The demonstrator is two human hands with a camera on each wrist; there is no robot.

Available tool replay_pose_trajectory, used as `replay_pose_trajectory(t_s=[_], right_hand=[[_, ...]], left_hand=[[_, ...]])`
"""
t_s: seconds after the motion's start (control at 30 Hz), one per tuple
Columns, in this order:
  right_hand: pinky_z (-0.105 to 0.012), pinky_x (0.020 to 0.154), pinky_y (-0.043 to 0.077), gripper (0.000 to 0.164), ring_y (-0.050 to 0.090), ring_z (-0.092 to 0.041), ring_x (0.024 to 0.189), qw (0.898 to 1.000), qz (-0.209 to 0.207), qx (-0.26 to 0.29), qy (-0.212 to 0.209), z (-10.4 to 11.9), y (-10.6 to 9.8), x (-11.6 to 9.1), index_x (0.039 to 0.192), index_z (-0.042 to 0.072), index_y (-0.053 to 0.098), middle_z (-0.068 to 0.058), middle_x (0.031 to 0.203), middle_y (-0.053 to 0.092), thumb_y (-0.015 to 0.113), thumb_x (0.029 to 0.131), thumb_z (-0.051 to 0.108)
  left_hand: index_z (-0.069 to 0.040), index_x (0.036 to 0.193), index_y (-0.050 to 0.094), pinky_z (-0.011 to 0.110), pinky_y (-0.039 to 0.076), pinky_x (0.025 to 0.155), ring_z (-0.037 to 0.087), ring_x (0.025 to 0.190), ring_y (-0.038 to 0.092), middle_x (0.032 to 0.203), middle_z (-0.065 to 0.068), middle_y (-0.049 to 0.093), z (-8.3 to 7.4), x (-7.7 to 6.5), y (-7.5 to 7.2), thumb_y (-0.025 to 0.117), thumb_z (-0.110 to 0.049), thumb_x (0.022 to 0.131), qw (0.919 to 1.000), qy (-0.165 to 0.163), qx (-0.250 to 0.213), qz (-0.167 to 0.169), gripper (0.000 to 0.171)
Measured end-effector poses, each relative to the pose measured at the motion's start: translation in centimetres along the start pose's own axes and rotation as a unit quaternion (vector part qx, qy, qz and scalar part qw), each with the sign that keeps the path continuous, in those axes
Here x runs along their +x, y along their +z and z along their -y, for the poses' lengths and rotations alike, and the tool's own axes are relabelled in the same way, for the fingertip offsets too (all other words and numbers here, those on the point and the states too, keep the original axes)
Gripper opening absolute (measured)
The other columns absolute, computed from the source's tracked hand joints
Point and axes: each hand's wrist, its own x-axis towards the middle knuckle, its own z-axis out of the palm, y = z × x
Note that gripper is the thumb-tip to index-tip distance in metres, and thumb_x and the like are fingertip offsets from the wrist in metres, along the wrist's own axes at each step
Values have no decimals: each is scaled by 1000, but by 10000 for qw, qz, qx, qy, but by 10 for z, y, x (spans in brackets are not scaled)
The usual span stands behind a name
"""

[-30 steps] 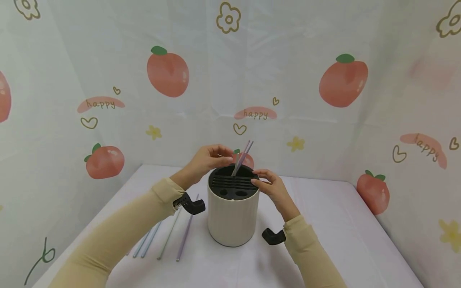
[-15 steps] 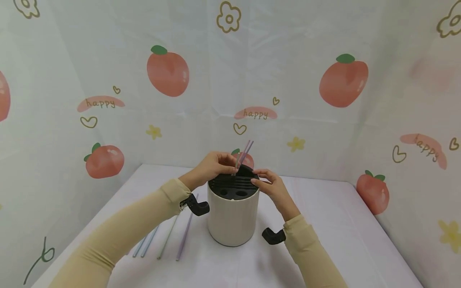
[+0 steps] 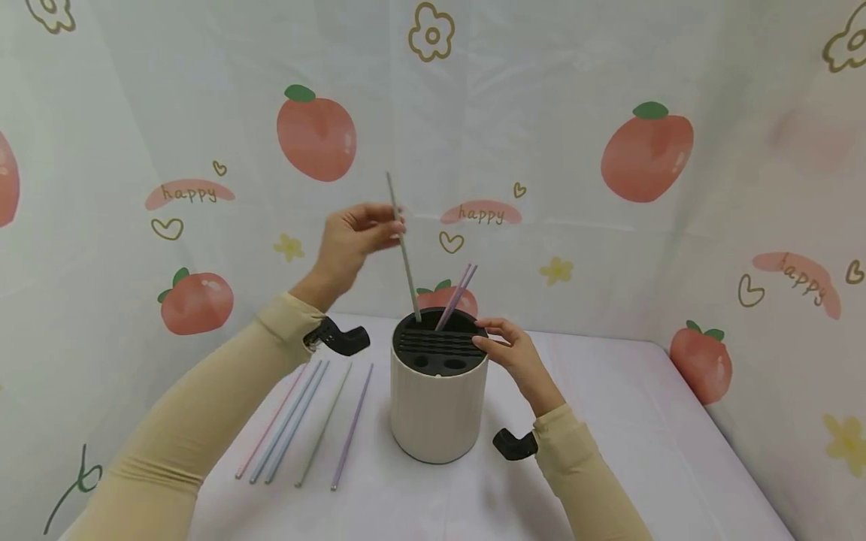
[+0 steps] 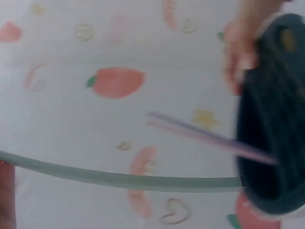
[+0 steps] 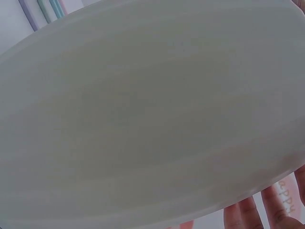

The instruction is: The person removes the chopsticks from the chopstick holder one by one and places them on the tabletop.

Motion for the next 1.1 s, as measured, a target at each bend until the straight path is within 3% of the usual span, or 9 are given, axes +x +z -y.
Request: replay_pose_trajectory(t_s=[0.1,0.17,0.3,0.4,0.5,0.7,0.83,0.97,1.1], right_hand=[[-16,89,50,42,59,-5,97,10000,-12,-25,6,0,0,-1,130,-4,48,-11,125,47,61,96,16],[-15,89,50,43,59,-5,97,10000,-12,-50,19,1,-1,-1,131,-4,48,-12,126,47,61,96,17],[-15,89,50,43,58,-4,98,10000,-26,-71,31,2,-2,-1,131,-4,47,-12,127,46,61,96,17],[-15,89,50,44,59,-4,98,10000,-34,-55,30,1,-2,-1,131,-5,47,-12,127,45,61,96,17],[-15,88,50,43,59,-4,97,10000,-35,-35,28,1,-2,-1,131,-5,47,-13,127,45,61,96,17],[-16,88,50,44,58,-5,98,10000,-57,-48,61,-1,-1,-1,131,-4,48,-11,127,46,62,95,18],[-15,89,50,45,58,-5,99,9999,-35,-35,95,-2,-1,0,131,-3,48,-10,126,47,63,95,19],[-15,89,50,44,58,-5,99,10000,-5,-55,83,-2,-1,0,131,-3,48,-9,124,48,63,95,19],[-16,89,50,45,58,-6,99,10000,2,-57,68,-1,-1,1,131,-4,47,-10,124,48,62,95,19]], left_hand=[[-2,92,74,32,61,75,12,75,69,84,-1,73,-23,9,-20,69,8,84,9959,411,-505,-633,14],[-8,89,75,28,61,73,13,75,70,82,2,72,-32,12,-37,70,6,83,9915,478,-651,-1019,16],[-6,95,75,26,60,71,14,74,71,80,3,72,-26,7,-74,74,0,81,9872,-15,-495,-1516,15],[-1,106,71,25,60,71,10,74,70,81,0,72,-3,-7,-101,74,-2,83,9849,-710,35,-1582,24],[6,120,63,21,59,71,5,74,68,80,-6,70,27,-28,-124,70,-4,87,9766,-1433,725,-1432,35],[16,127,53,19,59,71,2,75,67,82,-8,69,86,-78,-158,64,-2,91,9560,-2227,1617,-1016,41],[13,124,57,20,59,73,12,84,70,97,8,72,115,-110,-171,66,-4,91,9342,-2723,2142,-847,38],[12,120,61,22,59,73,24,92,70,110,23,67,134,-131,-176,67,-7,90,9131,-3144,2483,-761,35],[10,116,63,24,59,72,20,88,69,110,23,67,149,-142,-177,68,-6,89,9003,-3396,2628,-715,32]])
